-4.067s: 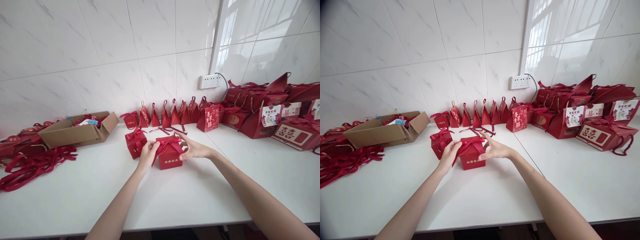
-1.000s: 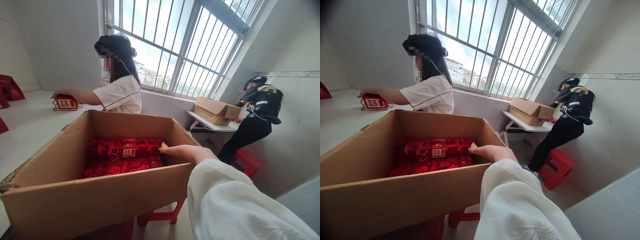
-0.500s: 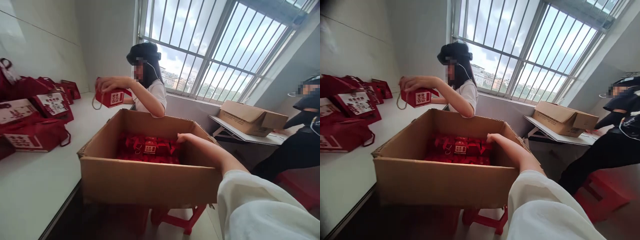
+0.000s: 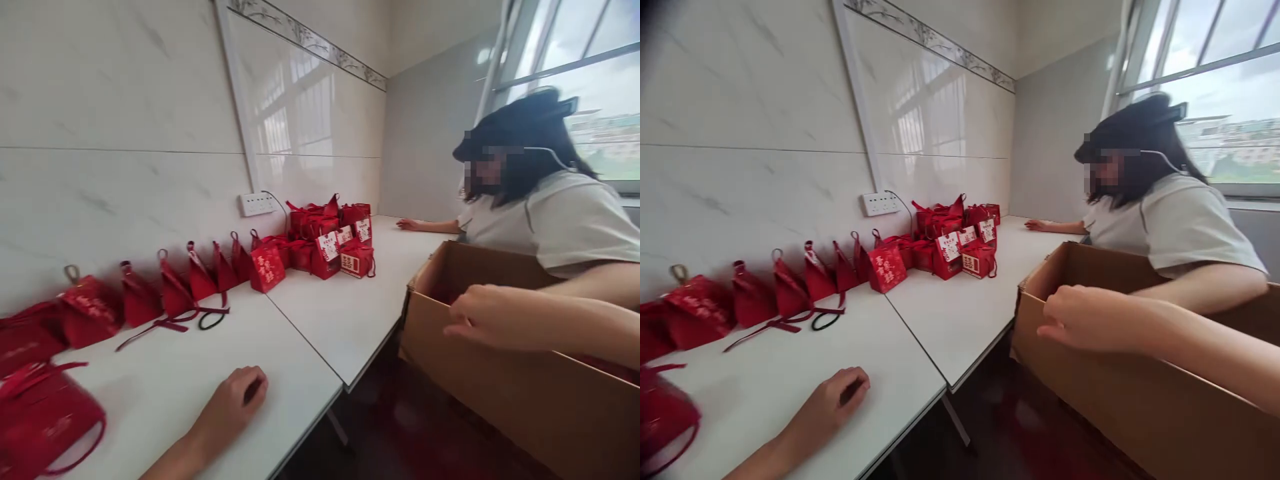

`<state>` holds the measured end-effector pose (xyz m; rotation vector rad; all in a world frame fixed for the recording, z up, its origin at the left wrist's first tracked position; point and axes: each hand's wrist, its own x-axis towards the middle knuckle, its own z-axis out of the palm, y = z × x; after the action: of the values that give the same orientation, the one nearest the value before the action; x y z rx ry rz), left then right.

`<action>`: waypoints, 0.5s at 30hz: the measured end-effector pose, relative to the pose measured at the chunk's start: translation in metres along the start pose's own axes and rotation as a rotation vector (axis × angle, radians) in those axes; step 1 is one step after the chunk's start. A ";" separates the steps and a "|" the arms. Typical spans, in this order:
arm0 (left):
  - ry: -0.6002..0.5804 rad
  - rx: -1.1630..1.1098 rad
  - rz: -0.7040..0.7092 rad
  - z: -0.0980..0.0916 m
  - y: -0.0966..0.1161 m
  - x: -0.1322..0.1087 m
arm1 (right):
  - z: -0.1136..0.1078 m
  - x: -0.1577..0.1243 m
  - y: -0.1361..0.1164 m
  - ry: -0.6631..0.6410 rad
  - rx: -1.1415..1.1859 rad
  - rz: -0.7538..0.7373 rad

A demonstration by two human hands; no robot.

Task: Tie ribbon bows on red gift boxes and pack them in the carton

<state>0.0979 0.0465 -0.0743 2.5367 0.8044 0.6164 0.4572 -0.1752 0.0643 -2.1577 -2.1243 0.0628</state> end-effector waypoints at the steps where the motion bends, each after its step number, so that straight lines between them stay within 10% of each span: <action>1: 0.009 0.049 0.072 -0.003 0.001 -0.010 | -0.001 0.007 -0.022 -0.064 -0.068 -0.045; 9: 0.427 0.262 0.224 -0.018 -0.007 -0.050 | 0.024 0.084 -0.183 -0.304 -0.105 -0.663; 13: 0.518 0.372 0.358 -0.041 -0.019 -0.059 | 0.068 0.155 -0.226 -0.258 0.235 -0.748; 15: 0.743 0.391 0.256 -0.064 -0.031 -0.069 | 0.094 0.187 -0.246 -0.258 0.538 -0.665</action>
<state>0.0003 0.0429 -0.0572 2.7840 0.8963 1.6944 0.2062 0.0190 0.0076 -1.1427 -2.4694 0.7774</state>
